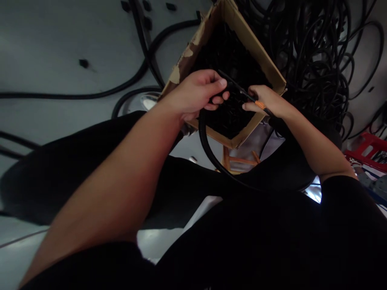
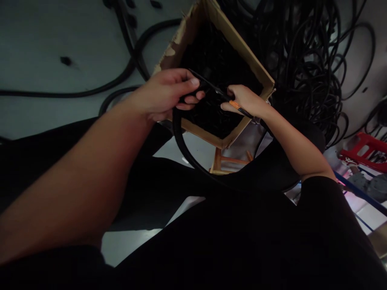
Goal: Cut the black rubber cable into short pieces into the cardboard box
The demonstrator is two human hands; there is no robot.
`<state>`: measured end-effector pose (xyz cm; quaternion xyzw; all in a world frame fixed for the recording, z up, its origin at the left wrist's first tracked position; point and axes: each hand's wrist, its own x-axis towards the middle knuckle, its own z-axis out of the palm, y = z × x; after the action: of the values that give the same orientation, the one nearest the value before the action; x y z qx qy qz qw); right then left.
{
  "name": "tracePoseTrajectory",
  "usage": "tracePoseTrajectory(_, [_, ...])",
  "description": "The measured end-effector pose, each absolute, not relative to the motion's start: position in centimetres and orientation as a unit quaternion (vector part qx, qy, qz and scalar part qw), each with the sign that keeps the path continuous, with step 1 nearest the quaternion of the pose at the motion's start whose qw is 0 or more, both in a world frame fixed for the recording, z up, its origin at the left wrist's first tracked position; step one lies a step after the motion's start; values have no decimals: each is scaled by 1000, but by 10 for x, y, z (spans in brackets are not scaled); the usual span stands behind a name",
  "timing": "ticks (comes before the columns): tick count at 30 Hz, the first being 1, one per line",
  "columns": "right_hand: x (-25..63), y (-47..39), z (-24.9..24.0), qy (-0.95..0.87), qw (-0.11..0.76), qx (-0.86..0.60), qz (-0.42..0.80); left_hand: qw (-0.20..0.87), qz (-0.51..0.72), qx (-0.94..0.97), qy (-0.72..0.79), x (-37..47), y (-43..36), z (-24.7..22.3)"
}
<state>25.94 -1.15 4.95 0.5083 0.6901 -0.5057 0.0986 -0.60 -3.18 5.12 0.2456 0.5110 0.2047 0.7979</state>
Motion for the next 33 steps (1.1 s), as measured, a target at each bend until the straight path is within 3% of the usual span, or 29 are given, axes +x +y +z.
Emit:
tracePoseTrajectory(8, [267,-19,45,651,116,552,-508,787,260,187,527,-7,-32,55])
tracePoseTrajectory(17, [245,-25,58,605,-11,546,-580,733,406,214,502,-8,-25,53])
tracePoseTrajectory(23, [228,-56,72,574,-25,525,-628,695,474,286,460,-16,-26,50])
tracePoseTrajectory(33, [206,-97,76,536,-34,482,-692,707,503,276,413,-18,-46,91])
